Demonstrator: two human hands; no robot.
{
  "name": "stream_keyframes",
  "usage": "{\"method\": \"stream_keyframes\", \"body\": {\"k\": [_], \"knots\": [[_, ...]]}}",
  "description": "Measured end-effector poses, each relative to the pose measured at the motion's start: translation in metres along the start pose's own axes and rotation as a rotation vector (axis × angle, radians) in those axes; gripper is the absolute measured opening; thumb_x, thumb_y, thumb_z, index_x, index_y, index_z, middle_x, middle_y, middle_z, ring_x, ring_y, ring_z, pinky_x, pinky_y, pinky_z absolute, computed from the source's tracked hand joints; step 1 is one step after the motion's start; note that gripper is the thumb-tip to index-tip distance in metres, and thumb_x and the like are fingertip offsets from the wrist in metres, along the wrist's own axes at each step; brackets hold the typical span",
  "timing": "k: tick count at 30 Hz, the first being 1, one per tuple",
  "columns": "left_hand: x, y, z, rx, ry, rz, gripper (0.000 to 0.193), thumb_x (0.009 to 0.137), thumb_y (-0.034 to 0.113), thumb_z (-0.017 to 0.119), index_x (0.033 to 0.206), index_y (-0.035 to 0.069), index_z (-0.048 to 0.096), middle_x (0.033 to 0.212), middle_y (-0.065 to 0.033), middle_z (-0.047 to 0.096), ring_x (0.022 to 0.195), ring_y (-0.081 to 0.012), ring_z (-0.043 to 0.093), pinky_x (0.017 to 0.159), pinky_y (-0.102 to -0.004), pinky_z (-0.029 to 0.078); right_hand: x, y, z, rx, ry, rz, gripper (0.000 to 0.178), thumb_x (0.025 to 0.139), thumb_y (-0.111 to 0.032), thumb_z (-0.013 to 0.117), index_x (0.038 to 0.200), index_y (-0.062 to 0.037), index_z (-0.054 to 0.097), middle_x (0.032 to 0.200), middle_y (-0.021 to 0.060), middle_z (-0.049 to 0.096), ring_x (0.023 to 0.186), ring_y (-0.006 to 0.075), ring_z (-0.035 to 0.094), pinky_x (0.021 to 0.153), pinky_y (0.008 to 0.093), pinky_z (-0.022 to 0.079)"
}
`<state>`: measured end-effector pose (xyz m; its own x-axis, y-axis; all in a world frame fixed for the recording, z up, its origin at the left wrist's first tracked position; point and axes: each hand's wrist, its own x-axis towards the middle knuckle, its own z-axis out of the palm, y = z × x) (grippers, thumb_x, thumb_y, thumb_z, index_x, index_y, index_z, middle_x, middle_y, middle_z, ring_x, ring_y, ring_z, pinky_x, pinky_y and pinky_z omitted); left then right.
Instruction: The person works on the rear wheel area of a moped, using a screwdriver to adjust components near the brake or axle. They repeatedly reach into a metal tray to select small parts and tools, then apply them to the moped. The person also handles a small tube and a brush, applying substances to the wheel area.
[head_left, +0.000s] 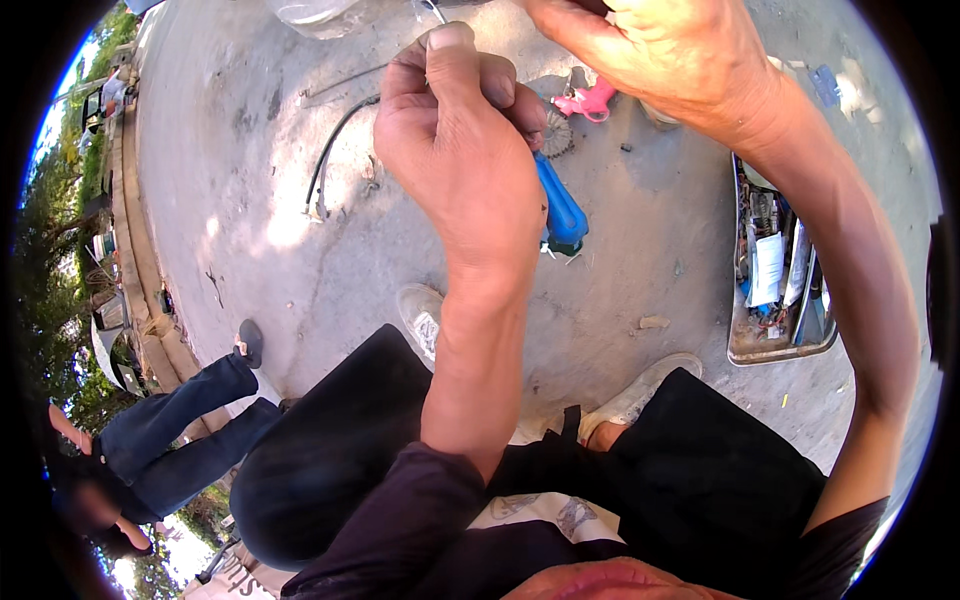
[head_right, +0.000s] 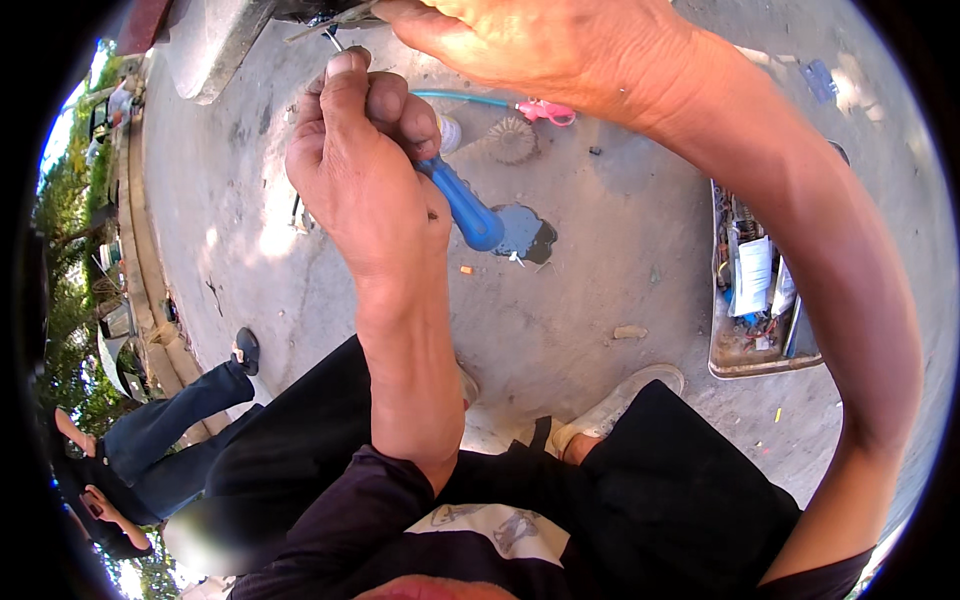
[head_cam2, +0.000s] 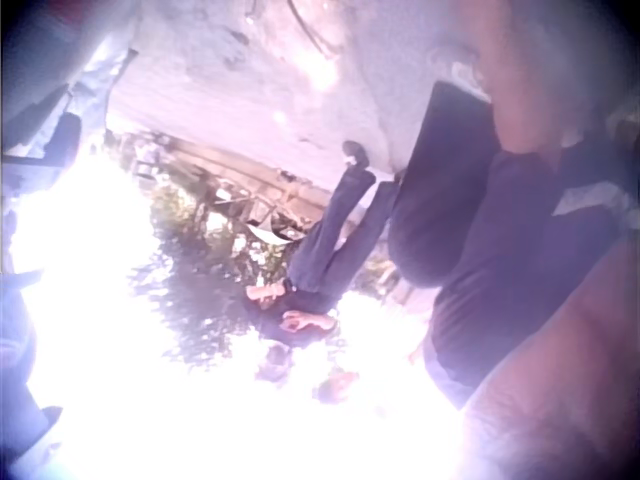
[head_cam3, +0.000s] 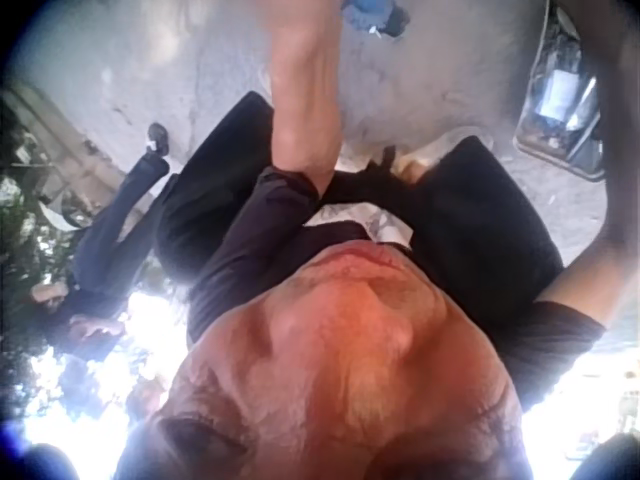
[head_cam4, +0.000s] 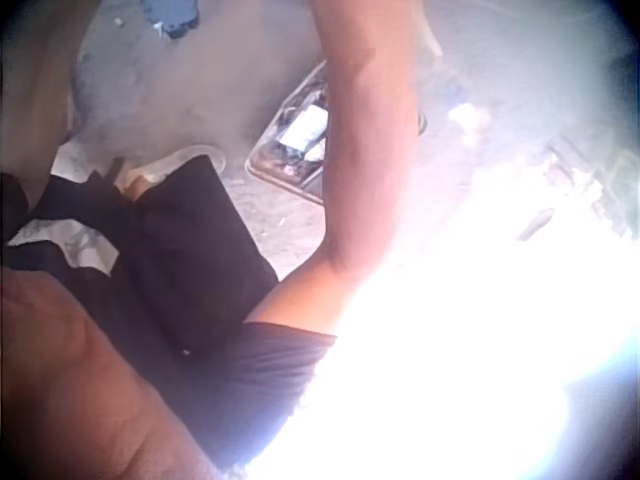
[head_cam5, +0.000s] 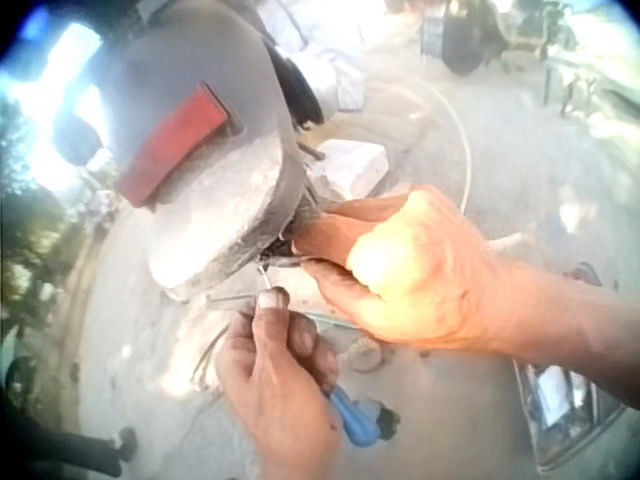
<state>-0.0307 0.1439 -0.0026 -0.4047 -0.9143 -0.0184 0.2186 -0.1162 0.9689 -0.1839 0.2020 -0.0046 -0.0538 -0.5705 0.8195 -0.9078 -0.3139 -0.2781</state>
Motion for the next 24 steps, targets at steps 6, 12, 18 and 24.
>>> {"method": "stream_keyframes", "body": {"k": [6,12,18,24], "knots": [[-0.001,0.002,0.003,-0.035,-0.023,-0.026,0.018,0.105,0.018,0.058,0.099,0.001,0.056,0.066,0.0012,0.042,0.055,-0.0098,0.040,0.049,-0.0274,0.030,0.000,0.011,0.009,0.057,0.114,-0.098,0.015,0.082,-0.002,0.073,0.097,-0.0016,0.072,0.077,0.0122,0.070,0.062,0.0326,0.069,0.052,0.0382,0.054],[-0.002,0.007,0.001,-0.041,-0.023,-0.063,0.018,0.105,0.018,0.055,0.101,0.001,0.057,0.067,0.0017,0.042,0.055,-0.0097,0.040,0.049,-0.0260,0.031,-0.011,0.004,-0.003,-0.095,-0.021,0.010,0.016,0.082,-0.003,0.073,0.097,-0.0029,0.069,0.079,0.0114,0.069,0.067,0.0328,0.069,0.058,0.0387,0.056],[-0.001,0.011,0.001,-0.032,-0.029,-0.083,0.016,0.105,0.017,0.054,0.100,0.002,0.057,0.068,0.0011,0.043,0.056,-0.0102,0.041,0.050,-0.0263,0.031,-0.012,0.008,-0.003,-0.079,0.057,-0.042,0.017,0.081,-0.005,0.074,0.096,-0.0042,0.067,0.080,0.0109,0.068,0.068,0.0356,0.068,0.056,0.0402,0.055],[-0.004,0.004,-0.004,-0.077,-0.054,-0.101,0.016,0.106,0.016,0.053,0.100,0.002,0.057,0.070,0.0002,0.044,0.057,-0.0110,0.044,0.050,-0.0262,0.031,-0.004,0.008,0.004,-0.166,-0.108,-0.063,0.014,0.081,-0.003,0.072,0.093,-0.0031,0.065,0.076,0.0089,0.064,0.065,0.0324,0.067,0.054,0.0401,0.055]]}}
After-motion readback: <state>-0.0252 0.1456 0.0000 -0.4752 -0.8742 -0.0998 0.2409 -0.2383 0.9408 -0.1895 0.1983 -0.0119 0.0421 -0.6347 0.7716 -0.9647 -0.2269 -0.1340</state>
